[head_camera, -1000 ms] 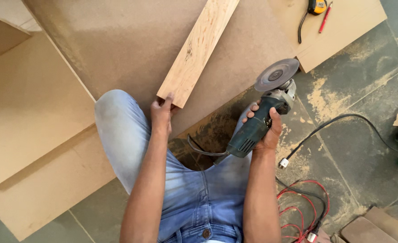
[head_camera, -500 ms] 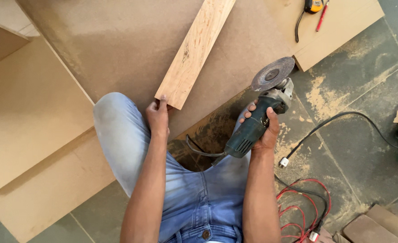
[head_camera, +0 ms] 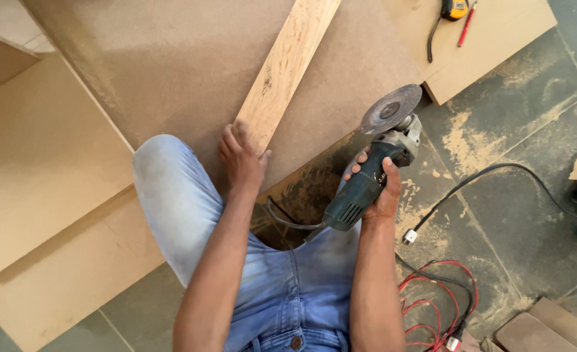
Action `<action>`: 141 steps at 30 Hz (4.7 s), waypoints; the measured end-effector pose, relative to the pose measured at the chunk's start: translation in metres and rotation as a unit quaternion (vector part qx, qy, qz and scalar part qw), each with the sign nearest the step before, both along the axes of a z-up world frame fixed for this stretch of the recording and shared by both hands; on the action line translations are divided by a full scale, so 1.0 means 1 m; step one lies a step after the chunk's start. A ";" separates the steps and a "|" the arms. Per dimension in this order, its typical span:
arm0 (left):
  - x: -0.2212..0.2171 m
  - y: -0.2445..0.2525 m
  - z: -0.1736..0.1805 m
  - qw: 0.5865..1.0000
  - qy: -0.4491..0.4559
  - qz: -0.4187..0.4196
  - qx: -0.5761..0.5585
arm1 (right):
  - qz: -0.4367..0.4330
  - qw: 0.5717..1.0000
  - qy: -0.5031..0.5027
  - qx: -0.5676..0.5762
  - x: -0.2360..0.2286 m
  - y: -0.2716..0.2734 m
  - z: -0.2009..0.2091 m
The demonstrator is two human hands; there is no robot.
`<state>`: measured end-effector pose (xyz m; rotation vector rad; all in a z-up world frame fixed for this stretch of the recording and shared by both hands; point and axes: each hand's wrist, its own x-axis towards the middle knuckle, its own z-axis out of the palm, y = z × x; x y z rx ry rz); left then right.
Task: The person sits on the floor and uses an angle grinder with a sanding disc to smooth a rectangular wooden plank. They sand multiple sides and edges, then place the plank next to another similar plank on the floor.
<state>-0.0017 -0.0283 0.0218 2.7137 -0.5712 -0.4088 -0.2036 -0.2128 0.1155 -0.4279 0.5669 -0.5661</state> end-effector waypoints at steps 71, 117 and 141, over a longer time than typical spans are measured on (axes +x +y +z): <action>-0.017 0.019 0.002 0.974 0.176 0.026 -0.139 | 0.021 1.000 -0.007 0.021 0.001 0.001 -0.010; -0.033 -0.058 0.030 0.312 0.730 0.098 -0.600 | -0.135 0.979 0.044 -0.147 -0.093 0.026 0.079; 0.036 -0.089 0.069 0.506 0.674 0.113 -0.526 | -0.073 0.914 0.253 -0.310 -0.075 0.011 0.051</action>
